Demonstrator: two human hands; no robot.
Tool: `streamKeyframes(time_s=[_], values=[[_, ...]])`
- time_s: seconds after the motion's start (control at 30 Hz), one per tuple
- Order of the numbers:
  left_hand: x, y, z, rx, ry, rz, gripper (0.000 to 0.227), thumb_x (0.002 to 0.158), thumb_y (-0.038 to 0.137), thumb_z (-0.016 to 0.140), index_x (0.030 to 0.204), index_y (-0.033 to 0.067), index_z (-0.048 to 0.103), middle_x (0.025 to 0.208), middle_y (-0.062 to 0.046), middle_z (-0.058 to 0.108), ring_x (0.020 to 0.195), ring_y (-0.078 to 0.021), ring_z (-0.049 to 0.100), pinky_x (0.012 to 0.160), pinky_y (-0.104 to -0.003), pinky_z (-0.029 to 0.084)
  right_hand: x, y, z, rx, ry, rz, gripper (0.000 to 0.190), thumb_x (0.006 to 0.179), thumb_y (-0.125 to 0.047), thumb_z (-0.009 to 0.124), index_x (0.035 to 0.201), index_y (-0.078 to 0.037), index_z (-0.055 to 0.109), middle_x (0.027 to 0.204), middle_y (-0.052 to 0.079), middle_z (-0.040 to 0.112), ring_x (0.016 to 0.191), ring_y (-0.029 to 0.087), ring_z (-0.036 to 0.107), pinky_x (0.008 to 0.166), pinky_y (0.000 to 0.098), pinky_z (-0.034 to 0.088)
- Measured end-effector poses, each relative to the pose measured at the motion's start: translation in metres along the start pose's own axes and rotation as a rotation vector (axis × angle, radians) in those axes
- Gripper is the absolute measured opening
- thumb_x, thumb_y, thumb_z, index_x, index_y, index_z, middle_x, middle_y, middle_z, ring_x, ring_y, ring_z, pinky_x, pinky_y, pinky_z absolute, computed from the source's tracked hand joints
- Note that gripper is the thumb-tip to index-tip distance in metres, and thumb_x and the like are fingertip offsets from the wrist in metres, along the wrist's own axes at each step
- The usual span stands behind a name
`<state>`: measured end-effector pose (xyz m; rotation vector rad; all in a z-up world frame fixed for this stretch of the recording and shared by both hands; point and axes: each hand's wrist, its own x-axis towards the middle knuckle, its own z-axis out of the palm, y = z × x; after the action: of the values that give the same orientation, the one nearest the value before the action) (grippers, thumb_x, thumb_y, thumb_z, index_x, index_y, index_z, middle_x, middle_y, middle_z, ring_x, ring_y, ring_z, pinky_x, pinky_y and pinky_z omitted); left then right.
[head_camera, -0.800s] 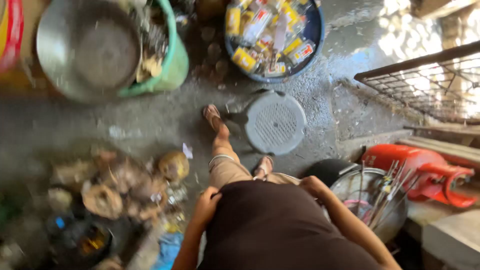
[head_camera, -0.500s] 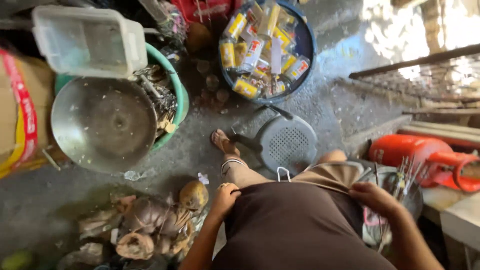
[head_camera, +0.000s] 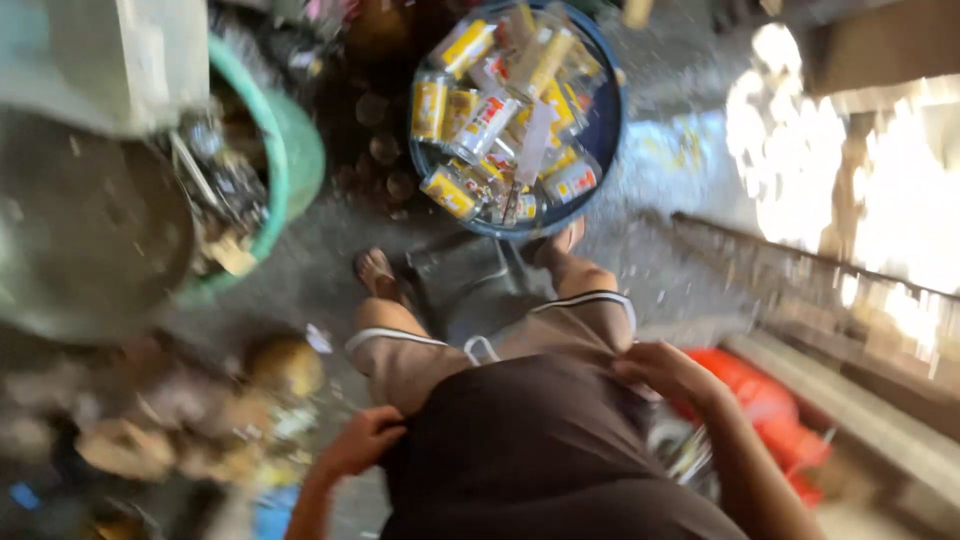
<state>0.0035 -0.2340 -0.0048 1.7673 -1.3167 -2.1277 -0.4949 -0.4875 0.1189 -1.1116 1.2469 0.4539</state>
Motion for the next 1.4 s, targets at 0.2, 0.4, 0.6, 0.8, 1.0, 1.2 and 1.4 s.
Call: streamKeyframes(time_s=[0.2,0.4,0.6,0.8,1.0,1.2,1.4], values=[[0.062,0.171,0.014,0.149,0.53,-0.318,0.033,0.092,0.047,0.062,0.085,0.0165,0.072,0.08,-0.011,0.076,0.08,-0.0322,0.073,0.077,-0.045,0.049,0.223,0.074,-0.099,0.192,0.319,-0.005,0.028,0.093,-0.028,0.066,0.083,-0.004,0.074,0.074,0.005,0.069,0.07,0.013,0.064,0.062,0.031,0.051],[0.304,0.041,0.082,0.363,0.426,-0.144,0.054,0.085,0.048,0.076,0.123,0.0118,0.066,0.112,-0.014,0.071,0.108,-0.0351,0.069,0.095,-0.05,0.053,0.459,0.214,-0.074,0.283,0.48,0.021,0.035,0.094,-0.021,0.076,0.12,0.002,0.073,0.08,0.029,0.068,0.066,0.035,0.072,0.053,0.0487,0.057],[0.342,0.073,0.059,0.527,-0.053,-0.241,0.091,0.083,0.064,0.07,0.153,0.0137,0.041,0.134,-0.022,0.059,0.121,-0.0462,0.06,0.098,-0.06,0.048,0.531,0.153,-0.063,0.676,1.105,0.197,0.055,0.082,-0.048,0.09,0.098,0.002,0.073,0.088,0.023,0.074,0.085,0.032,0.077,0.073,0.0412,0.06],[0.308,0.015,0.027,0.467,-0.144,-0.331,0.094,0.078,0.06,0.081,0.149,0.008,0.048,0.13,-0.03,0.063,0.127,-0.0453,0.06,0.107,-0.054,0.049,0.569,0.14,-0.06,0.516,1.134,0.653,0.096,0.065,-0.071,0.095,0.115,0.005,0.062,0.117,0.027,0.07,0.118,0.038,0.068,0.108,0.0436,0.053],[0.323,0.044,0.0,0.383,-0.311,-0.54,0.103,0.081,0.056,0.07,0.162,0.0136,0.022,0.161,-0.018,0.032,0.148,-0.0338,0.037,0.111,-0.043,0.042,0.54,0.112,-0.072,1.011,1.103,0.512,0.07,0.063,-0.041,0.084,0.112,-0.008,0.048,0.099,0.013,0.063,0.072,0.023,0.065,0.056,0.0353,0.057],[0.341,-0.039,0.02,0.45,-0.209,-0.241,0.101,0.076,0.054,0.081,0.152,0.0022,0.039,0.141,-0.029,0.053,0.131,-0.0414,0.053,0.105,-0.044,0.046,0.569,0.128,-0.066,0.761,1.133,0.602,0.118,0.049,-0.078,0.088,0.13,-0.001,0.05,0.132,0.017,0.062,0.126,0.035,0.062,0.104,0.0438,0.046],[0.346,-0.038,0.017,0.528,-0.175,-0.189,0.087,0.076,0.058,0.078,0.142,0.0082,0.048,0.125,-0.028,0.061,0.119,-0.0455,0.059,0.092,-0.048,0.05,0.563,0.118,-0.063,0.917,1.214,0.466,0.091,0.057,-0.042,0.086,0.129,-0.001,0.048,0.126,0.017,0.067,0.115,0.031,0.066,0.103,0.0368,0.048]])
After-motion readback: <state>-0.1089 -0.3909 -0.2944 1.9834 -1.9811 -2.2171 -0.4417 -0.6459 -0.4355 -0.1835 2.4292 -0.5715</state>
